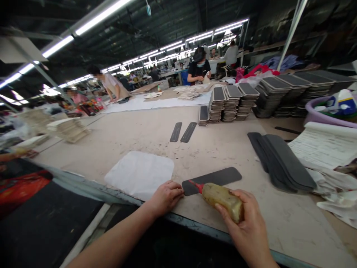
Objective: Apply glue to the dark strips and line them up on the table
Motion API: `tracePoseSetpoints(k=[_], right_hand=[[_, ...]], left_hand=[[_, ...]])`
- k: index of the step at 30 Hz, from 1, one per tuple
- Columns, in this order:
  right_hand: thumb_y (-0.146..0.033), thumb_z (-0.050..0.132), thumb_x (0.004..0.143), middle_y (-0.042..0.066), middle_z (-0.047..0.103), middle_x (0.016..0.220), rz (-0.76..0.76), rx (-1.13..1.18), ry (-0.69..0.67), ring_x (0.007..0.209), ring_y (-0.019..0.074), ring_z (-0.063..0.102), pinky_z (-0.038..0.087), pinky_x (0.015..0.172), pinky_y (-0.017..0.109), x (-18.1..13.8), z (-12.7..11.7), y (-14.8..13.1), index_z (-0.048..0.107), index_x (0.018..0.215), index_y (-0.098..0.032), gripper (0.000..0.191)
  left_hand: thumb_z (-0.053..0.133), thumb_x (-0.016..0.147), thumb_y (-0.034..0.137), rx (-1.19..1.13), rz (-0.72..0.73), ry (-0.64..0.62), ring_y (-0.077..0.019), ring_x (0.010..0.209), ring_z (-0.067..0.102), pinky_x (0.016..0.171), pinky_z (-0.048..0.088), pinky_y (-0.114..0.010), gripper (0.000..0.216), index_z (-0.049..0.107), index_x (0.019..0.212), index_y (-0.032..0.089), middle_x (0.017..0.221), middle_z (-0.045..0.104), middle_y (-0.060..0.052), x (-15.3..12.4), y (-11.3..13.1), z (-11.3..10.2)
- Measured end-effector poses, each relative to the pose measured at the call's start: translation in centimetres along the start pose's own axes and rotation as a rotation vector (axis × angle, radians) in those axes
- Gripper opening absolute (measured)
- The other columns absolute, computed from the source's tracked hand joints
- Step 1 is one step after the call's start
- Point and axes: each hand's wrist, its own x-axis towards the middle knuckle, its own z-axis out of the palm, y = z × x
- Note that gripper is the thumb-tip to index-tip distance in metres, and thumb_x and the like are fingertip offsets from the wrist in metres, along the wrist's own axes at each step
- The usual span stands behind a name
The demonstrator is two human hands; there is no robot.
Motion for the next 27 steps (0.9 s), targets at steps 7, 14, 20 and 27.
tracePoseSetpoints(k=[7, 14, 20, 27], right_hand=[[-0.047, 0.061, 0.086, 0.009, 0.054, 0.105, -0.201, -0.072, -0.071, 0.097, 0.0248, 0.054, 0.048, 0.081, 0.039, 0.1, 1.4, -0.1, 0.05, 0.112, -0.02, 0.038], [-0.043, 0.06, 0.087, 0.01, 0.054, 0.108, -0.244, -0.08, -0.117, 0.098, 0.0245, 0.055, 0.049, 0.082, 0.04, -0.2, 2.0, -0.4, 0.05, 0.111, -0.02, 0.035], [-0.045, 0.058, 0.088, 0.011, 0.053, 0.108, -0.24, -0.154, -0.071, 0.097, 0.0253, 0.056, 0.049, 0.08, 0.041, -0.1, 1.0, 0.3, 0.05, 0.112, -0.021, 0.035], [-0.047, 0.059, 0.087, 0.012, 0.053, 0.108, -0.156, -0.296, 0.045, 0.1, 0.0261, 0.056, 0.05, 0.081, 0.041, 0.3, -1.0, 1.6, 0.053, 0.112, -0.019, 0.038]], left_hand=[[0.046, 0.095, 0.021, 0.028, -0.001, -0.126, -0.0156, 0.081, 0.058, 0.081, 0.048, -0.029, 0.026, 0.071, 0.09, 0.019, 0.09, 0.068, -0.004, 0.6, 0.1, 0.4], [0.046, 0.094, 0.023, 0.014, -0.024, -0.139, -0.0164, 0.086, 0.059, 0.082, 0.048, -0.029, 0.026, 0.072, 0.092, 0.021, 0.09, 0.066, -0.004, 0.5, 0.1, 0.4], [0.046, 0.094, 0.024, 0.009, -0.025, -0.139, -0.0171, 0.083, 0.059, 0.081, 0.049, -0.029, 0.027, 0.07, 0.085, 0.019, 0.087, 0.066, -0.004, 0.7, 0.2, 0.3], [0.049, 0.094, 0.028, 0.003, -0.065, -0.106, -0.0198, 0.085, 0.059, 0.079, 0.052, -0.032, 0.025, 0.071, 0.086, 0.018, 0.089, 0.065, -0.005, 0.8, 0.4, 0.4]])
